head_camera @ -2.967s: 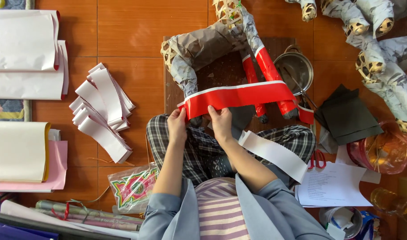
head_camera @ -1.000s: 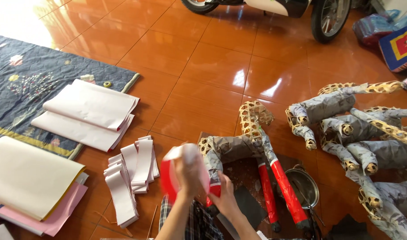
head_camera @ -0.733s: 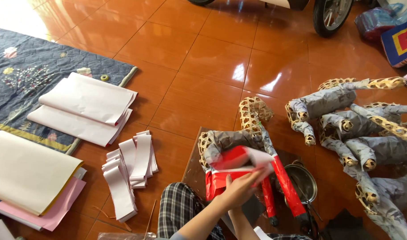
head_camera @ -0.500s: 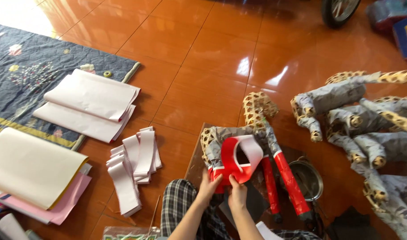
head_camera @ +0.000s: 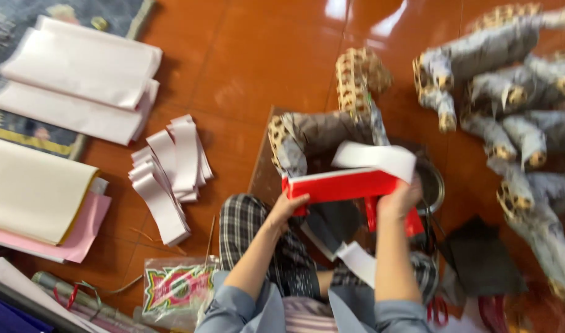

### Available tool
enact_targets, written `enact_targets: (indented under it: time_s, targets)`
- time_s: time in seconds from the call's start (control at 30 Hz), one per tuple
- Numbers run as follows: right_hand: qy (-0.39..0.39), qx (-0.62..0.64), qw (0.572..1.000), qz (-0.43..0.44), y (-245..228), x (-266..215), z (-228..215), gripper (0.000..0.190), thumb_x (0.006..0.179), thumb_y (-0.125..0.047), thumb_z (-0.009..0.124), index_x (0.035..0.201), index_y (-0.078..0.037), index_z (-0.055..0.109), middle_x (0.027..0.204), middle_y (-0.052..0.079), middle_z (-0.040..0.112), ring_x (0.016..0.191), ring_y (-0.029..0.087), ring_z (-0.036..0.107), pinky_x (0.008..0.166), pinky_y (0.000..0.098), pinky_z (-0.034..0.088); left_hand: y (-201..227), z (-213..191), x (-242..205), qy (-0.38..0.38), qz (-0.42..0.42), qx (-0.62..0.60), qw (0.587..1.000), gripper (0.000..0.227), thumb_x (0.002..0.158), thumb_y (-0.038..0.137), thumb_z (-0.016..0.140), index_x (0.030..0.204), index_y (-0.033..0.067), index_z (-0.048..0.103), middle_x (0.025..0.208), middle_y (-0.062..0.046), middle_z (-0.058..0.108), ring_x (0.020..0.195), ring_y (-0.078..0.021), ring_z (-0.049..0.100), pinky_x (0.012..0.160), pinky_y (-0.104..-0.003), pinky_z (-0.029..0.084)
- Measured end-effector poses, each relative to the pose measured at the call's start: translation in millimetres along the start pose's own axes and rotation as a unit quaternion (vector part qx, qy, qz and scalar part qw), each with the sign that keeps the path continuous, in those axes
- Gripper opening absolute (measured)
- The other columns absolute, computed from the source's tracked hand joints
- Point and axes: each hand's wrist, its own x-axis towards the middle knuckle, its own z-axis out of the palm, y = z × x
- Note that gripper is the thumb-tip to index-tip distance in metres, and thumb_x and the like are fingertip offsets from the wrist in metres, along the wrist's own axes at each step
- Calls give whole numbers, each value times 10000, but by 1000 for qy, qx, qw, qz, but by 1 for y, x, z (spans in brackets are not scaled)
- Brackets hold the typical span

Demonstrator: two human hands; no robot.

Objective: Decorating paper-mache giraffe figures by gluing red and white paper strips.

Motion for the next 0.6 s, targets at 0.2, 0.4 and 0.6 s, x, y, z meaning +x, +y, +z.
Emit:
enact_targets:
  time_s: [0.2, 0.4, 0.6]
  targets:
    - [-6, 16, 994, -112, -68, 42, -93, 537, 934, 69, 539, 1471, 65, 522, 1458, 196, 605, 1305, 315, 649, 1143, 448, 541, -3, -2, -3, 62, 35, 64, 995, 680, 795, 155, 836, 1367, 34, 487, 1103, -107, 696, 896, -216, 712, 651, -371, 625]
    - [-62, -357, 911, -199, -48, -86, -8, 489, 1073, 45, 562, 1521, -47, 388, 1493, 204, 522, 1383, 337, 557, 1226, 429, 427, 25, 26, -25, 182, 57, 299, 935, 1002, 771, 178, 848, 1562, 83, 239, 1207, -190, 671, 1041, -281, 701, 859, -381, 579]
    - [-353, -517, 768, 134, 65, -169, 110, 453, 1082, -382, 671, 1191, 58, 656, 1107, 288, 733, 1026, 370, 700, 872, 424, 559, -44, -10, 6, 150, 78, 278, 946, 707, 1030, 324, 610, 1628, 75, 326, 1324, -187, 685, 1168, -259, 683, 958, -359, 547]
